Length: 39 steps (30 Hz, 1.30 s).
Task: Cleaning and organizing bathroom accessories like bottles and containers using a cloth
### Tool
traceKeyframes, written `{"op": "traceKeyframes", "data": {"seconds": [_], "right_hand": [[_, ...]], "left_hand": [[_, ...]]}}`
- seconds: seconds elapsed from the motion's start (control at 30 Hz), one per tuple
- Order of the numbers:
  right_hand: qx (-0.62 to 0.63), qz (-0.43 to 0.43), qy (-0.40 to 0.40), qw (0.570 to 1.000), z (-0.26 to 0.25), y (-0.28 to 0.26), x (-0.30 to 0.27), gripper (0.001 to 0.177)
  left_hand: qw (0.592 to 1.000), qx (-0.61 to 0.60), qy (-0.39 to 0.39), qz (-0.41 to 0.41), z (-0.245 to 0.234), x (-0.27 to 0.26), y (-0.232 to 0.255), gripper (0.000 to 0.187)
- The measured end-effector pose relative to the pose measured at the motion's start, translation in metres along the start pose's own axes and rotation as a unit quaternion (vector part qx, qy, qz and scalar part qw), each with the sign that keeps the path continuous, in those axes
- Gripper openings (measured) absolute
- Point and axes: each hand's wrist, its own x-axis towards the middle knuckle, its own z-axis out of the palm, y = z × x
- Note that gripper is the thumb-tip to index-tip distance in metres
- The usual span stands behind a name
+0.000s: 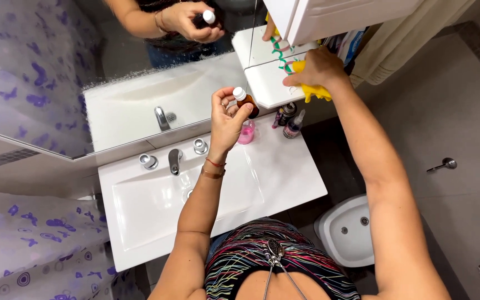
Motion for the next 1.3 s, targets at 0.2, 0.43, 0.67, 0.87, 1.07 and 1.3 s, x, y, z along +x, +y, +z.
{"op": "traceKeyframes", "data": {"seconds": [0.2,0.43,0.67,0.87,1.07,1.3], "right_hand": [[0.0,0.006,-0.003,1.0,0.014,0.0,0.017,0.039],[-0.032,-0.021,-0.015,0.999,0.016,-0.006,0.018,0.031],[-0.193,-0.114,0.053,0.973,0.041,-0.008,0.026,0.028],[-0.185,-0.149,0.125,0.963,0.057,0.009,0.036,0.026],[0.011,-0.073,0.094,0.993,0.03,0.015,0.013,0.022],[0.159,-0.033,0.078,0.984,0.032,0.035,0.021,0.032]], "left_hand": [[1.0,-0.008,0.006,0.0,-0.005,-0.004,0.004,0.042],[1.0,0.001,-0.016,-0.015,-0.009,-0.004,-0.003,0.043],[0.996,-0.004,-0.046,-0.077,-0.006,-0.007,-0.006,0.049],[0.99,-0.062,-0.067,-0.104,-0.004,-0.006,-0.019,0.044],[0.992,-0.061,-0.07,-0.09,0.026,-0.024,-0.027,0.045],[0.925,0.369,-0.004,0.094,0.074,-0.004,-0.006,0.034]]}}
